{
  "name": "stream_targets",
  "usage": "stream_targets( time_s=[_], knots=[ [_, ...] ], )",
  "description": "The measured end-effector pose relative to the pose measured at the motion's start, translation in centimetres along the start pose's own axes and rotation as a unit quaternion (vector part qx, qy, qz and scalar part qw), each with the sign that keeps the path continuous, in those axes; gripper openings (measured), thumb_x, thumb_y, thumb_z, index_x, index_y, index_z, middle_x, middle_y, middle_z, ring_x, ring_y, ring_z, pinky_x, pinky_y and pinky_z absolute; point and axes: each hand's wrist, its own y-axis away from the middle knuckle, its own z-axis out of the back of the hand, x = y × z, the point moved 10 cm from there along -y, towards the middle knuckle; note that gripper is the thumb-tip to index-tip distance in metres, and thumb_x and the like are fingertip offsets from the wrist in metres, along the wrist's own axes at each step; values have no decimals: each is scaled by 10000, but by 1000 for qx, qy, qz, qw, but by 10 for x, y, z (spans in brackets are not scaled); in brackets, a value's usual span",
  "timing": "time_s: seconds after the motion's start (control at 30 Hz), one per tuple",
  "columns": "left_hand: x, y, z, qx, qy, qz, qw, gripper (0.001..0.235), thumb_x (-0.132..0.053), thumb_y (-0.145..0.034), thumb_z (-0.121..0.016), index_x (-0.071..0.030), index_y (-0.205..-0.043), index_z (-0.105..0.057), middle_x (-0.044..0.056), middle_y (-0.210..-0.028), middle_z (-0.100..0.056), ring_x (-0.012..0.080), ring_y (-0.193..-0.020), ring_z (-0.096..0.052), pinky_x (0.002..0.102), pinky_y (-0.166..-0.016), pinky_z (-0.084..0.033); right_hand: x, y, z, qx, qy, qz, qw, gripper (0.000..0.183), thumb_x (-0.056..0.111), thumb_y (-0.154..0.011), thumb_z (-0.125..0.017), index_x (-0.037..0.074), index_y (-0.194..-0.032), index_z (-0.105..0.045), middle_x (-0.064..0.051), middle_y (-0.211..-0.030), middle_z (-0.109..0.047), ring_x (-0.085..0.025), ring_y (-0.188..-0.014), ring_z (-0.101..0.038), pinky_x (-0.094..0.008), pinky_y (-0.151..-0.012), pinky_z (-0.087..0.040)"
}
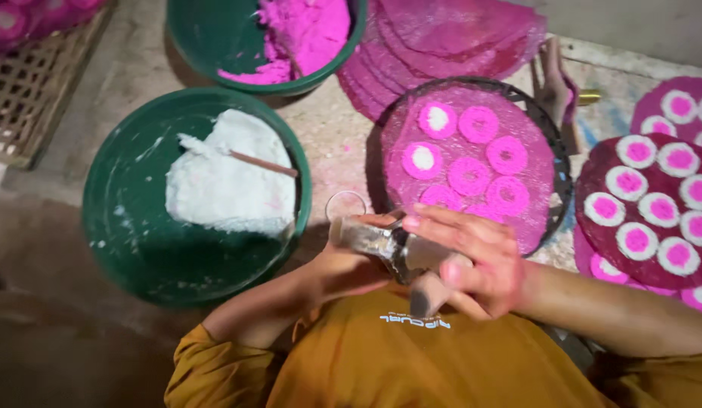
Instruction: The person scoops pink and white powders into a two-part wooden mold, compresses them with a brass tamper, and ejects ring-shaped incense cakes onto a tray. The process is repeated multiple times, alternating between pink and white powders to create layered rings.
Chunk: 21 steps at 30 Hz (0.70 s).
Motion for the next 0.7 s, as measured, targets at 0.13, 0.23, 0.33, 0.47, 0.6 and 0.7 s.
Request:
stream_targets(
  time_s=[0.13,0.23,0.33,0.47,0.6,0.7],
  knots=[
    [12,-29,-15,118,81,-3,990,504,-55,-930,-706,-36,-1407,-548,59,-1361,-623,167,-1298,-587,349,-1111,-480,-35,35,22,-50,-72,-174,981,911,172,-932,-662,119,-1658,-114,-273,-1583,-421,-414,-1477,-464,-484,-1198,-406],
    [19,-65,-3,88,-105,62,989,514,-139,-899,-742,-89,-1385,-587,81,-1331,-648,213,-1273,-605,380,-1096,-491,-78,78,28,24,-272,-311,910,1129,250,-861,-775,22,-1672,-23,-201,-1723,-171,-342,-1582,-236,-474,-1249,-241],
    [39,-84,21,3,-430,159,889,486,-277,-876,-780,-167,-1336,-669,114,-1253,-705,286,-1195,-657,421,-1047,-531,-94,147,-7,143,-450,-451,758,1035,259,-861,-800,-29,-1634,-175,-186,-1673,-312,-309,-1539,-331,-472,-1232,-282],
    [55,-94,41,-143,-505,26,851,822,-253,-794,-855,-23,-1450,-415,225,-1350,-573,421,-1234,-581,501,-1016,-503,-97,203,-20,54,-509,-508,692,947,221,-863,-784,-34,-1611,-261,-216,-1470,-553,-336,-1375,-547,-491,-1174,-409],
    [131,-47,91,-322,-479,-27,816,1095,-153,-760,-874,9,-1566,-152,338,-1551,-188,473,-1450,-281,526,-1140,-342,-109,228,15,-90,-415,-516,744,903,188,-839,-805,47,-1541,-254,-178,-1360,-571,-309,-1266,-583,-490,-1055,-471],
    [239,-27,115,-325,-292,67,897,1035,-125,-847,-742,-33,-1603,-40,295,-1663,-35,399,-1541,-219,455,-1070,-437,-116,235,54,-169,-360,-492,774,848,206,-848,-790,14,-1544,-346,-162,-1394,-548,-302,-1319,-557,-480,-1159,-428]
  ],
)
